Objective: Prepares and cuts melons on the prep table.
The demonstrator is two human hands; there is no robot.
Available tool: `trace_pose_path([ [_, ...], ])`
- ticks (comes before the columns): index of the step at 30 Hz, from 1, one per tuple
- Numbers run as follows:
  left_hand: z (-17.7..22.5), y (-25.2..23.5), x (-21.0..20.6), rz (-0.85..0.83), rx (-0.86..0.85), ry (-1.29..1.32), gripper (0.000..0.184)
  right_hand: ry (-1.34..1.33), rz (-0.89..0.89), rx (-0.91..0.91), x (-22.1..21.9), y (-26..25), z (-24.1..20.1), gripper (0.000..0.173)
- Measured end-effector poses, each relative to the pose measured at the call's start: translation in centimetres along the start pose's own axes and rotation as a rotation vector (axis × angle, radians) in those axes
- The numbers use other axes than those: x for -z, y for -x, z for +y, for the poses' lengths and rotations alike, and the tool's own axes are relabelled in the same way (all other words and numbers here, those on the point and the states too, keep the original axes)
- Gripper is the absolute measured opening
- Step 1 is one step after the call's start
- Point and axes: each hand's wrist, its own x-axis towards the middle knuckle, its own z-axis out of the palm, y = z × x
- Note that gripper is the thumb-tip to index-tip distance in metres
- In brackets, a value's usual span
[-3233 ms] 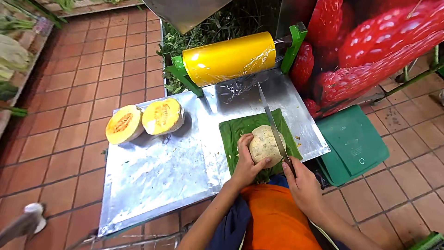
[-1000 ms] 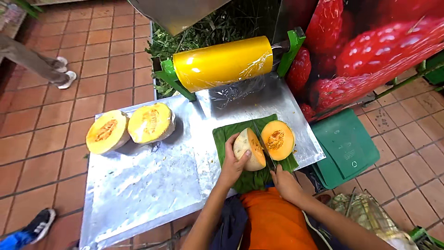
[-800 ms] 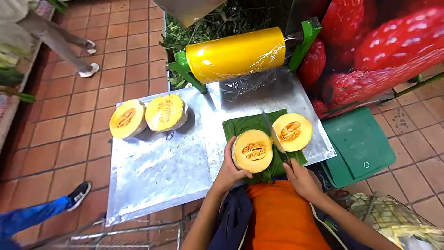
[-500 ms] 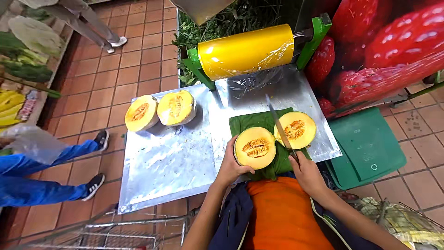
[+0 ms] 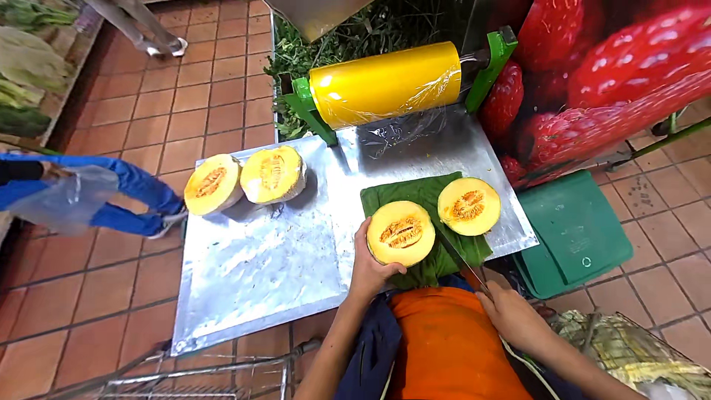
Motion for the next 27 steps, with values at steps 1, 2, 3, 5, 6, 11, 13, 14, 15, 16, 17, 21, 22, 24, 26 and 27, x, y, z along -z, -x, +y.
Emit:
trace_pose_path([
  [1, -0.4, 0.3, 0.2, -0.008, -0.007, 0.018, 0.141, -0.016, 0.043, 0.022, -0.3, -0.2, 0.4, 0.049],
  [2, -0.7, 0.6, 0.5, -0.030, -0.018, 0.013, 0.144, -0.025, 0.091, 0.041, -0.6, -0.5, 0.6, 0.050],
  [3, -1.0, 1.0, 0.8, -0.056, -0.037, 0.001, 0.146, -0.027, 0.134, 0.059, -0.8, -1.0, 0.6, 0.051],
  [5, -1.2, 2.1, 1.3, -0.068, -0.030, 0.031, 0.143, -0.014, 0.195, 0.094, -1.3, -2.5, 0.0, 0.053],
  [6, -1.4, 2.6, 1.4, -0.039, -0.027, 0.047, 0.139, -0.007, 0.214, 0.107, -1.5, -3.4, -0.5, 0.053],
  [11, -1.4, 3.1, 1.4, 0.113, -0.069, 0.095, 0.091, 0.185, 0.433, 0.227, -2.3, -6.8, -4.1, 0.047],
  [13, -0.8, 2.3, 1.8, 0.130, -0.006, 0.092, 0.079, 0.149, 0.492, 0.359, -2.5, -7.2, -4.7, 0.037],
  [14, -0.6, 1.9, 2.1, 0.119, 0.042, 0.098, 0.080, 0.060, 0.420, 0.390, -2.4, -7.2, -5.2, 0.039],
  [15, -0.4, 1.3, 2.3, 0.097, 0.094, 0.109, 0.080, -0.055, 0.326, 0.402, -2.4, -7.5, -5.6, 0.042],
  [16, -0.2, 0.7, 2.4, 0.067, 0.136, 0.120, 0.082, -0.180, 0.232, 0.394, -2.2, -8.0, -6.0, 0.045],
  [17, -0.1, 0.1, 2.4, 0.024, 0.169, 0.139, 0.083, -0.299, 0.165, 0.377, -2.2, -8.6, -6.2, 0.047],
  [21, 1.2, -1.2, 1.5, -0.034, 0.259, 0.605, 0.095, -0.572, 0.145, 0.480, -1.4, -9.5, -6.6, 0.056],
  [22, 1.5, -1.1, 1.4, -0.027, 0.274, 0.765, 0.097, -0.590, 0.178, 0.549, -0.9, -9.2, -6.7, 0.058],
  [24, 2.9, -1.0, 1.1, -0.033, 0.301, 1.016, 0.099, -0.636, 0.305, 0.728, 1.3, -8.3, -7.2, 0.049],
  [26, 5.9, -0.7, 0.5, -0.121, 0.255, 1.151, 0.101, -0.803, 0.410, 0.865, 4.2, -7.3, -7.6, 0.037],
  [27, 7.7, -0.5, 0.1, -0.213, 0.198, 1.160, 0.101, -0.944, 0.398, 0.877, 5.3, -7.1, -7.5, 0.041],
])
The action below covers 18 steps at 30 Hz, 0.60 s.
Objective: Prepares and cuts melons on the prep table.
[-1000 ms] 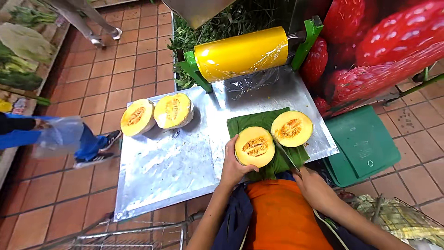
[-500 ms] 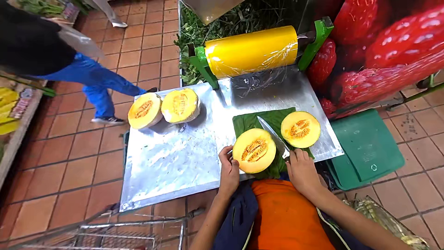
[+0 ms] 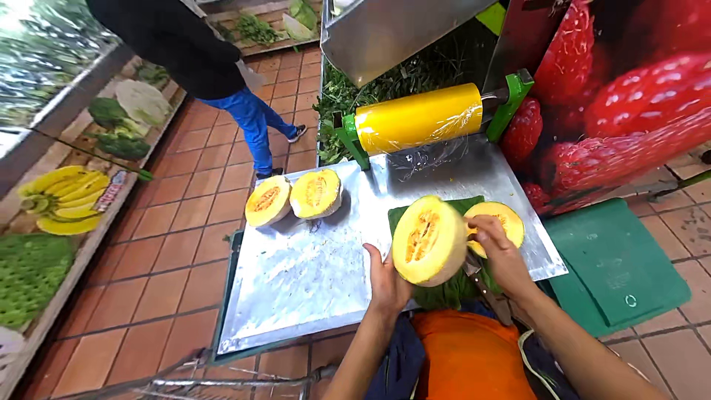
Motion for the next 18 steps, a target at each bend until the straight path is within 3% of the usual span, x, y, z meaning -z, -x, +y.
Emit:
trace_pose_path([
  [3, 1.0, -1.5, -4.3, -0.252, -0.036, -0.343, 0.098, -0.636, 0.121, -0.206, 1.2, 0.0, -1.7, 0.067],
  [6, 0.2, -4.7, -4.0, -0.126, -0.133, -0.757, 0.088, -1.105, 0.422, -0.421, 2.0, 2.3, -1.9, 0.085],
  [7, -0.4, -5.5, -3.2, -0.067, -0.111, -0.802, 0.087, -1.110, 0.516, -0.497, 2.6, 3.6, -1.3, 0.083],
  [9, -1.8, -7.3, -1.8, 0.041, -0.023, -0.758, 0.082, -1.001, 0.570, -0.551, 4.2, 6.2, 0.4, 0.061],
  [12, -3.3, -11.2, -0.7, 0.192, 0.045, -0.498, 0.072, -1.135, 0.393, -0.370, 6.3, 8.1, 2.9, 0.039],
  [15, -3.1, -16.3, -1.6, 0.303, 0.081, -0.182, 0.060, -0.945, 0.404, -0.341, 7.6, 8.6, 1.5, 0.032],
  [16, -3.3, -18.3, -2.2, 0.330, 0.069, -0.100, 0.056, -0.872, 0.402, -0.459, 8.2, 7.6, -0.6, 0.036],
  [17, -3.6, -20.3, -2.7, 0.347, 0.048, -0.037, 0.053, -0.712, 0.562, -0.702, 8.0, 6.2, -4.5, 0.035],
  [18, -4.0, -22.2, -2.9, 0.360, 0.017, 0.019, 0.052, -0.596, 0.581, -0.648, 8.0, 7.4, -5.6, 0.030],
])
